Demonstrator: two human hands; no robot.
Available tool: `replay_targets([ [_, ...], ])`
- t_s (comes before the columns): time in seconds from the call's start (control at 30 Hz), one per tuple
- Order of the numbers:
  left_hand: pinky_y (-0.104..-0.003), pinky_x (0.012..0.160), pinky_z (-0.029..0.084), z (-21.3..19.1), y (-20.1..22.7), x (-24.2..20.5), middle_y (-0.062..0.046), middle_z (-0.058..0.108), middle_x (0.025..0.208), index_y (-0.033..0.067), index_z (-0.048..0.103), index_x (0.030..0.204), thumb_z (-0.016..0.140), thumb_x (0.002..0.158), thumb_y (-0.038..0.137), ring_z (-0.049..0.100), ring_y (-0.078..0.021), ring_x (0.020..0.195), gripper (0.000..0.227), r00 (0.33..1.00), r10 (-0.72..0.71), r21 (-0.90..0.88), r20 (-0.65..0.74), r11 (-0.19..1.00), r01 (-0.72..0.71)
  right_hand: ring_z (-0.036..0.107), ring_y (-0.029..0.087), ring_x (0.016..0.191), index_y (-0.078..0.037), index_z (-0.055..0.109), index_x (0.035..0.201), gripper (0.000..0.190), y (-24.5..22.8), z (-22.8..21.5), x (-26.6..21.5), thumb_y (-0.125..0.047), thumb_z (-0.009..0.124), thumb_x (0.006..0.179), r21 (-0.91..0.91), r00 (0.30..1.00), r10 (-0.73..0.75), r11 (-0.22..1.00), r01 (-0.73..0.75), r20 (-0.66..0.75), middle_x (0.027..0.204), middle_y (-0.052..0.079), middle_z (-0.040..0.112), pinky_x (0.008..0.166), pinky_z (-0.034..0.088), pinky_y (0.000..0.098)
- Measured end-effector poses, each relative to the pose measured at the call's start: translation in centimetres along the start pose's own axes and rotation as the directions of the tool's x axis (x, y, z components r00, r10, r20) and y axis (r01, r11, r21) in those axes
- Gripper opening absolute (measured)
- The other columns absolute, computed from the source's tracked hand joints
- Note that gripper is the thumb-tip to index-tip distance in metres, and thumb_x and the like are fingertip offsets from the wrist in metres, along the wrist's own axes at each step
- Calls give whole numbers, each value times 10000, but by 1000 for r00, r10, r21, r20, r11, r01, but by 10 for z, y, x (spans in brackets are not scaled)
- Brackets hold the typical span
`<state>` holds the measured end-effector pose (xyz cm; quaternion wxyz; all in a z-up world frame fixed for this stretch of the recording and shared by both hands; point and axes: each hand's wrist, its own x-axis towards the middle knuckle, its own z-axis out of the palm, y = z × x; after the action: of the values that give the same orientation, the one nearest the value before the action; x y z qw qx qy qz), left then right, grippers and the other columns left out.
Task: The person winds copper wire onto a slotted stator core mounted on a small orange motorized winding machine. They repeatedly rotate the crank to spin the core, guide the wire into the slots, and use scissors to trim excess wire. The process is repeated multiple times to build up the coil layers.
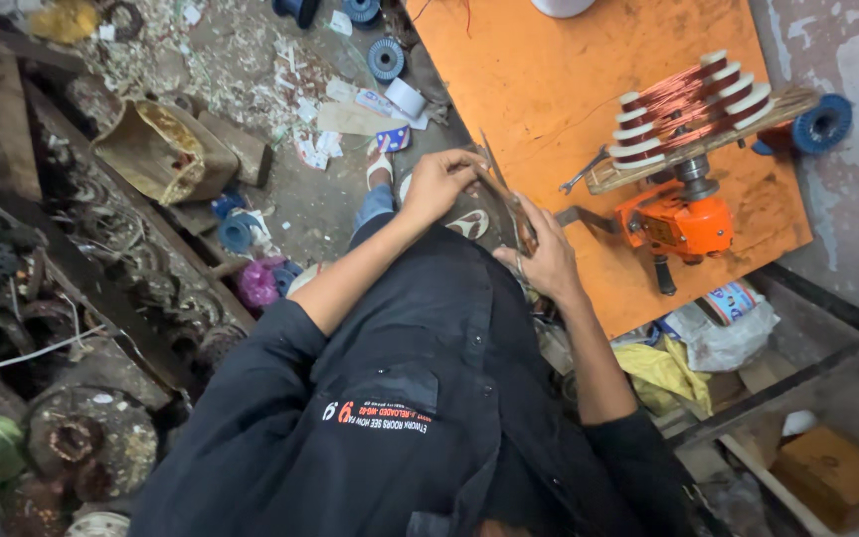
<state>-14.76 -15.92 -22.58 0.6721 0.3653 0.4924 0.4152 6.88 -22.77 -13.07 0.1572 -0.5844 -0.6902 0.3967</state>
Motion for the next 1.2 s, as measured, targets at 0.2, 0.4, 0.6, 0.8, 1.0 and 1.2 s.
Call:
replay_targets([
  [0.2,-235,621,519,-5,7,-5,-22,737,769,-8,758,1021,686,960,121,669,-61,687,160,999,35,230,-13,973,-31,698,355,1057,-125,541,1448,891,-20,-6,13,-470,900,710,-116,996,-63,992,56,-60,1165,182,722,842,549,431],
  [0.4,-246,600,469,-5,2,-10,-14,711,766,7,764,1030,686,981,172,605,-64,677,189,996,-77,346,34,936,61,674,377,727,-231,537,1493,864,24,-17,-44,-503,838,730,-146,958,285,949,-279,20,781,221,650,673,517,451],
  [0.6,-240,616,510,15,-21,-1,17,731,766,48,772,1050,670,952,214,654,-59,660,218,921,-204,528,331,849,-1,707,390,977,-172,527,1454,753,68,-5,-175,-435,820,812,105,910,351,936,-335,-221,1047,209,695,778,539,445],
  [0.8,-268,548,395,107,-64,31,6,613,718,29,735,920,693,1055,270,500,-82,624,279,832,-282,312,477,940,139,680,433,1009,-127,577,1378,586,109,7,-182,-289,821,871,143,577,606,747,-649,-547,1082,189,722,801,513,507],
  [1.0,-264,396,365,193,-53,59,-35,692,699,110,709,1004,599,1011,277,515,-95,444,200,852,-430,129,297,903,411,664,459,916,-93,603,1364,536,138,-10,-141,-155,746,851,-140,585,322,781,-609,-744,1067,250,678,745,515,515],
  [1.2,-269,319,293,219,-45,63,-32,627,661,73,725,1037,515,1040,200,430,-92,364,245,819,-433,95,377,897,431,484,67,633,-86,706,1121,146,138,-9,-48,-175,668,1012,856,702,617,517,-19,-357,811,-17,561,540,376,257],
])
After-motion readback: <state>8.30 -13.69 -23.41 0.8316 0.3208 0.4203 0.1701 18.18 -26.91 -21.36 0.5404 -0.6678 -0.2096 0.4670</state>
